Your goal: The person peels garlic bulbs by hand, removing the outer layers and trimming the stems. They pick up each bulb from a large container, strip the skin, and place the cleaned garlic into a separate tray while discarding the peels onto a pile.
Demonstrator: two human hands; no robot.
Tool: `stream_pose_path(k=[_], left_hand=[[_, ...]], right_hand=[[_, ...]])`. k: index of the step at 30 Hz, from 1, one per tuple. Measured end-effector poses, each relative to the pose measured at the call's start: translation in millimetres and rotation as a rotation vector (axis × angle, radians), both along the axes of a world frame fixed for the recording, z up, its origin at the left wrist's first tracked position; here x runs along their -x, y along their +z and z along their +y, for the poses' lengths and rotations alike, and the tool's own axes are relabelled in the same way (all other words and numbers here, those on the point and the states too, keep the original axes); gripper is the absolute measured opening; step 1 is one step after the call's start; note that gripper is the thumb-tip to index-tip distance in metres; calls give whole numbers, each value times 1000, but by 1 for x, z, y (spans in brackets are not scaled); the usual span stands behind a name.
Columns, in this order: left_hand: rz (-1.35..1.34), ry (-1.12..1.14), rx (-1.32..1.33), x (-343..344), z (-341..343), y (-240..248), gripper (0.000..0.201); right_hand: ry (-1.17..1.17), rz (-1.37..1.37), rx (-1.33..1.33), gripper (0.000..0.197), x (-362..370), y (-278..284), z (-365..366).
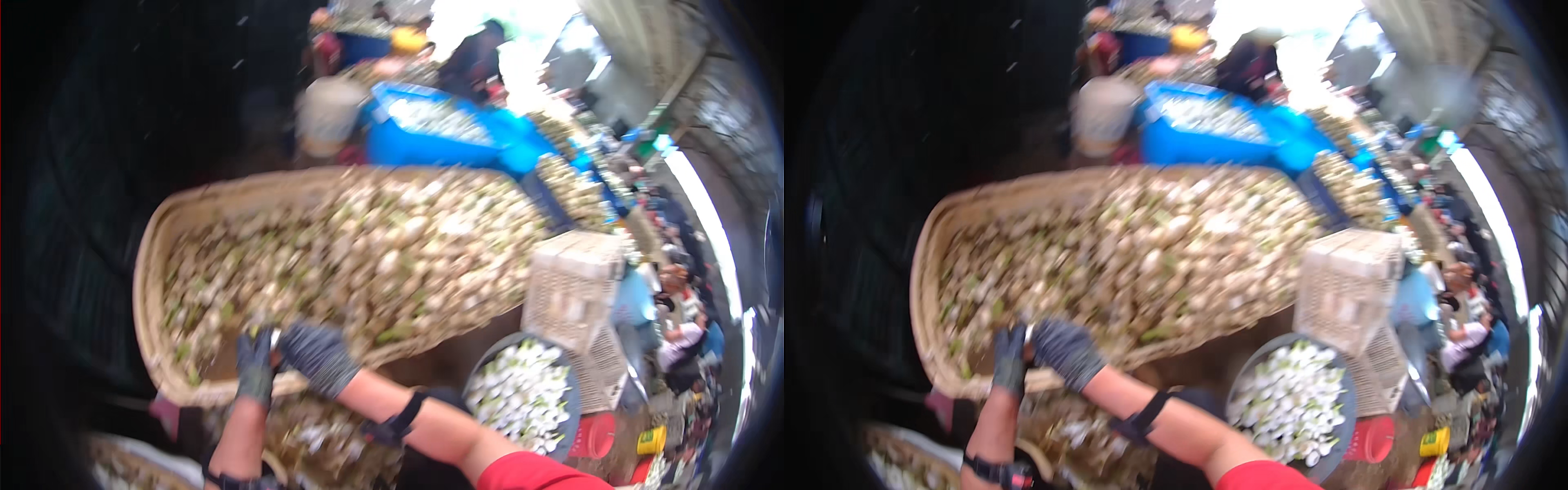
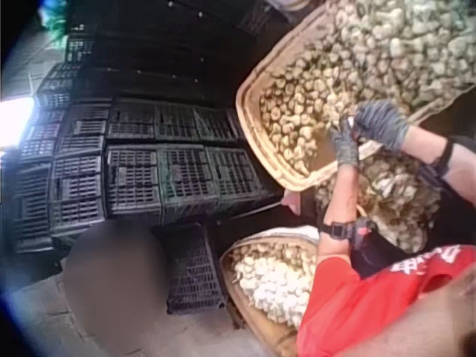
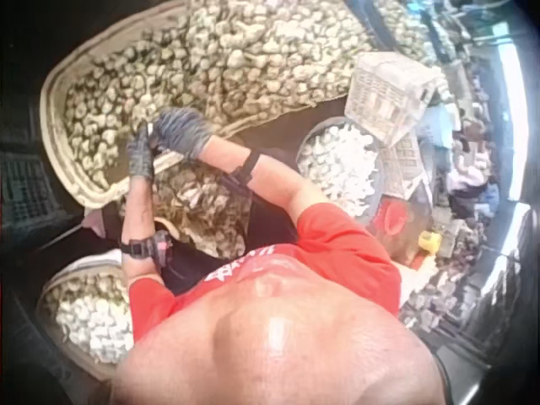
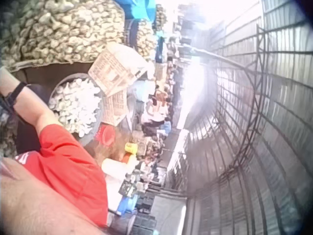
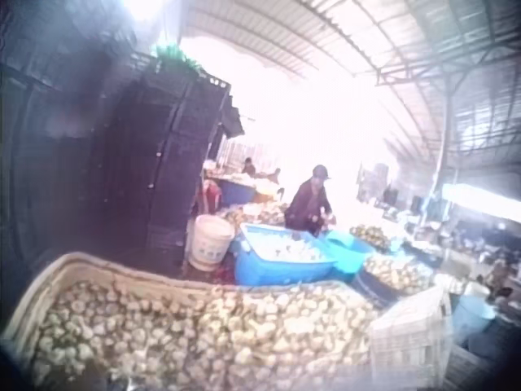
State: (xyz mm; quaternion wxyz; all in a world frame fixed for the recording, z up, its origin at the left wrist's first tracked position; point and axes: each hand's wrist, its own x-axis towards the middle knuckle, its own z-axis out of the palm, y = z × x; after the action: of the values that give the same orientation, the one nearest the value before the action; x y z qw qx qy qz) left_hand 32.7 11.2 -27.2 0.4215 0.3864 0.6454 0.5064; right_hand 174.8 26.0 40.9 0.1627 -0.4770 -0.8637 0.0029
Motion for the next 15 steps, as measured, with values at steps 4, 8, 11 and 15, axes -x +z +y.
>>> stream_pose_path(k=[4, 8, 11, 15], left_hand=[[91, -68, 141, -6, -6, 17, 34], [-172, -427, 98, -4, -13, 65, 45], [-649, -360, 143, 3, -18, 62, 52], [-942, -276, 85, -19, 2, 57, 35]], right_hand=[[20, 198, 346, 18, -18, 21, -7], [-280, 377, 304, 23, -61, 1, 45], [-480, 300, 273, 23, -95, 8, 71], [226, 40, 788, 26, -80, 23, 34]])
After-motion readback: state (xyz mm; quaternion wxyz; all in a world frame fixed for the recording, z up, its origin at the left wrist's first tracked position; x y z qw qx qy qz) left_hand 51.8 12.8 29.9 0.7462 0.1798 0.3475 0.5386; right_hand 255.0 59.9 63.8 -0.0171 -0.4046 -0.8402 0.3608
